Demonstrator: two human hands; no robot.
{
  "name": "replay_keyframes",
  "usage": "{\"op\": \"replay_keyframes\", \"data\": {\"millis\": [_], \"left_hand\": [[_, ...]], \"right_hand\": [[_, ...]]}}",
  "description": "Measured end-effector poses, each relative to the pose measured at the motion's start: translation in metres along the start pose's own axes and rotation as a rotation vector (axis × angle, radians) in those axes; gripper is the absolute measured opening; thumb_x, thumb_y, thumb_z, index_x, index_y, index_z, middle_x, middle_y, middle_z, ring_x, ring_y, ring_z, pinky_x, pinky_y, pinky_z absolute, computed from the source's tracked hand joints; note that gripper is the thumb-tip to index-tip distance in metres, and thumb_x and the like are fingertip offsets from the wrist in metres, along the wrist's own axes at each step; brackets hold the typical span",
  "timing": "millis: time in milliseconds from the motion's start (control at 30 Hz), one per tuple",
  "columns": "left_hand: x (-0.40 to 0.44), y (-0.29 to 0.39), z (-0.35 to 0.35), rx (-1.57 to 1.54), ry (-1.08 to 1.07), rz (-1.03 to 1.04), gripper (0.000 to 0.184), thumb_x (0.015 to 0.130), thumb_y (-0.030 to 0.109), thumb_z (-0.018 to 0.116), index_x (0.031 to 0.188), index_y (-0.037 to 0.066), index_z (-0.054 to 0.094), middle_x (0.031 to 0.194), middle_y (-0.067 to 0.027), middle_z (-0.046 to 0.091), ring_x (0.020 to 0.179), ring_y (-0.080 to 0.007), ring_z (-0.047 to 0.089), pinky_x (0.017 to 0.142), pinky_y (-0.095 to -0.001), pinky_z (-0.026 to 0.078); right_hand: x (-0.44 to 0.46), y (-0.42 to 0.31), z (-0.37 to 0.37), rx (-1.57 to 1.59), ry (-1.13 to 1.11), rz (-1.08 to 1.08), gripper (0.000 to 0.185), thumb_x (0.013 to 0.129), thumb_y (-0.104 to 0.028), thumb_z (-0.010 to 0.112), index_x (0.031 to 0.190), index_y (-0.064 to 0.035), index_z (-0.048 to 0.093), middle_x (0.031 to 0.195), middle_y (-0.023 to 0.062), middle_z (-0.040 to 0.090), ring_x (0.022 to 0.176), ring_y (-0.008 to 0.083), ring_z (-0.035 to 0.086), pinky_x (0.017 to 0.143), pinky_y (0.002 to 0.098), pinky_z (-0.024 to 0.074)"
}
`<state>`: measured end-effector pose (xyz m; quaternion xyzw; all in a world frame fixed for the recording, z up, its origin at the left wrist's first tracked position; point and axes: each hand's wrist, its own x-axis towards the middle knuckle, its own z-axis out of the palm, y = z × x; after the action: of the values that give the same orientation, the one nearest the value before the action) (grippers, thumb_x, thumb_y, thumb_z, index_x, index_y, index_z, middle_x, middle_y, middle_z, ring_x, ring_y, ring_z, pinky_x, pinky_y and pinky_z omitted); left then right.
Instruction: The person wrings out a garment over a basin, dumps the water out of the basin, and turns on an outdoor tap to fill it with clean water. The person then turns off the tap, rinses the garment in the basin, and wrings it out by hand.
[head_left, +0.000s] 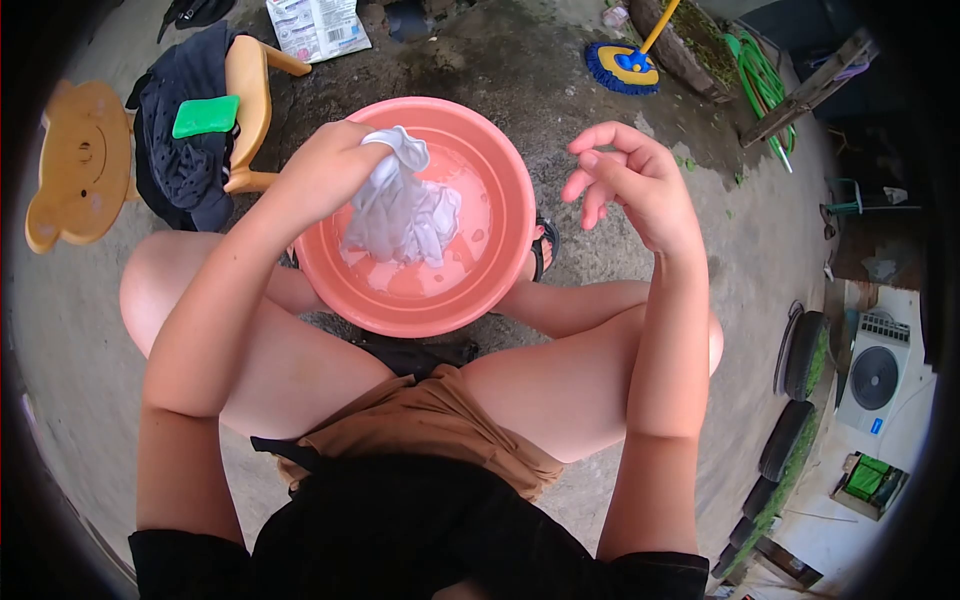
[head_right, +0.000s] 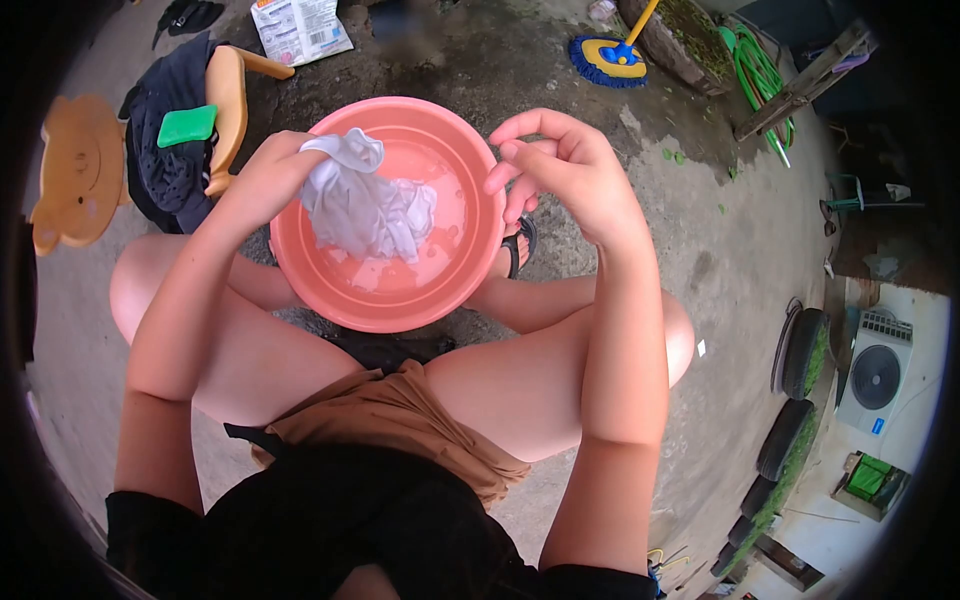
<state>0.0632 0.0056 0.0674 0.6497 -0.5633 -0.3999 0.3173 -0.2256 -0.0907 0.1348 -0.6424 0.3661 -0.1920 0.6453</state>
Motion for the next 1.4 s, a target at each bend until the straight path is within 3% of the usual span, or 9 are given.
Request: {"op": "replay_keyframes", "data": {"millis": [67, 167, 267, 367, 600, 900, 1367, 1400], "left_hand": [[-0.0016, 0.0019, -0.0006, -0.006, -0.010, 0.016, 0.033, 0.081, 0.025, 0.048, 0.087, -0.003, 0.064, 0.076, -0.0167, 0.064, 0.070, -0.0255, 0.061, 0.069, -0.0345, 0.046], [-0.0030, 0.0046, -0.0021, 0.054, -0.046, 0.005, 0.034, 0.086, 0.022, 0.046, 0.090, -0.007, 0.062, 0.073, -0.0096, 0.062, 0.070, -0.0156, 0.057, 0.068, -0.0289, 0.045], [-0.0013, -0.0011, 0.0006, 0.025, -0.015, -0.006, 0.035, 0.083, 0.028, 0.048, 0.086, -0.003, 0.064, 0.074, -0.0159, 0.063, 0.068, -0.0246, 0.060, 0.066, -0.0346, 0.045], [-0.0020, 0.0034, 0.0002, 0.049, -0.036, -0.008, 0.032, 0.086, 0.021, 0.046, 0.089, -0.007, 0.062, 0.072, -0.0097, 0.061, 0.069, -0.0153, 0.056, 0.067, -0.0291, 0.044], [-0.0024, 0.0042, 0.0013, 0.067, -0.046, -0.008, 0.032, 0.086, 0.021, 0.046, 0.090, -0.007, 0.062, 0.072, -0.0100, 0.061, 0.069, -0.0156, 0.055, 0.067, -0.0294, 0.044], [-0.0014, 0.0017, 0.0027, 0.086, -0.052, 0.012, 0.032, 0.086, 0.021, 0.046, 0.089, -0.007, 0.061, 0.071, -0.0104, 0.061, 0.068, -0.0162, 0.056, 0.066, -0.0306, 0.045], [-0.0021, 0.0020, 0.0044, 0.087, -0.050, 0.021, 0.031, 0.085, 0.020, 0.046, 0.087, -0.007, 0.061, 0.070, -0.0101, 0.060, 0.067, -0.0162, 0.056, 0.065, -0.0305, 0.044], [-0.0019, 0.0014, 0.0046, 0.085, -0.050, 0.018, 0.033, 0.084, 0.023, 0.046, 0.086, -0.006, 0.062, 0.072, -0.0125, 0.061, 0.068, -0.0202, 0.057, 0.066, -0.0323, 0.044]], "right_hand": [[0.0008, -0.0008, -0.0012, 0.005, -0.011, 0.013, 0.014, 0.087, -0.012, 0.057, 0.097, -0.0032, 0.054, 0.072, 0.0095, 0.067, 0.049, 0.0119, 0.059, 0.047, 0.0204, 0.0402], [0.0006, 0.0015, -0.0024, -0.013, -0.017, 0.018, 0.015, 0.086, -0.012, 0.059, 0.097, -0.0040, 0.052, 0.072, 0.0084, 0.067, 0.050, 0.0112, 0.060, 0.047, 0.0195, 0.0392], [-0.0004, 0.0023, -0.0023, -0.043, -0.015, 0.030, 0.018, 0.085, -0.012, 0.060, 0.098, -0.0042, 0.051, 0.072, 0.0085, 0.067, 0.050, 0.0114, 0.060, 0.047, 0.0198, 0.0394], [-0.0023, -0.0003, 0.0008, -0.048, -0.015, 0.020, 0.017, 0.086, -0.011, 0.057, 0.100, -0.0037, 0.051, 0.072, 0.0094, 0.067, 0.051, 0.0117, 0.060, 0.049, 0.0209, 0.0409], [-0.0038, -0.0042, 0.0021, 0.019, -0.037, -0.023, 0.017, 0.088, -0.007, 0.043, 0.102, -0.0030, 0.052, 0.077, 0.0129, 0.068, 0.052, 0.0132, 0.061, 0.052, 0.0229, 0.0437], [-0.0040, 0.0022, -0.0005, 0.053, -0.028, -0.034, 0.003, 0.088, -0.007, 0.048, 0.091, -0.0073, 0.048, 0.071, 0.0117, 0.066, 0.045, 0.0112, 0.057, 0.045, 0.0220, 0.0411], [-0.0065, -0.0021, 0.0024, 0.039, -0.020, 0.006, 0.011, 0.087, -0.008, 0.054, 0.096, -0.0070, 0.047, 0.065, 0.0106, 0.065, 0.042, 0.0105, 0.054, 0.042, 0.0211, 0.0395], [-0.0067, -0.0027, 0.0022, 0.033, -0.023, 0.010, 0.011, 0.087, -0.008, 0.053, 0.097, -0.0068, 0.047, 0.065, 0.0106, 0.065, 0.042, 0.0107, 0.054, 0.042, 0.0213, 0.0397]]}}
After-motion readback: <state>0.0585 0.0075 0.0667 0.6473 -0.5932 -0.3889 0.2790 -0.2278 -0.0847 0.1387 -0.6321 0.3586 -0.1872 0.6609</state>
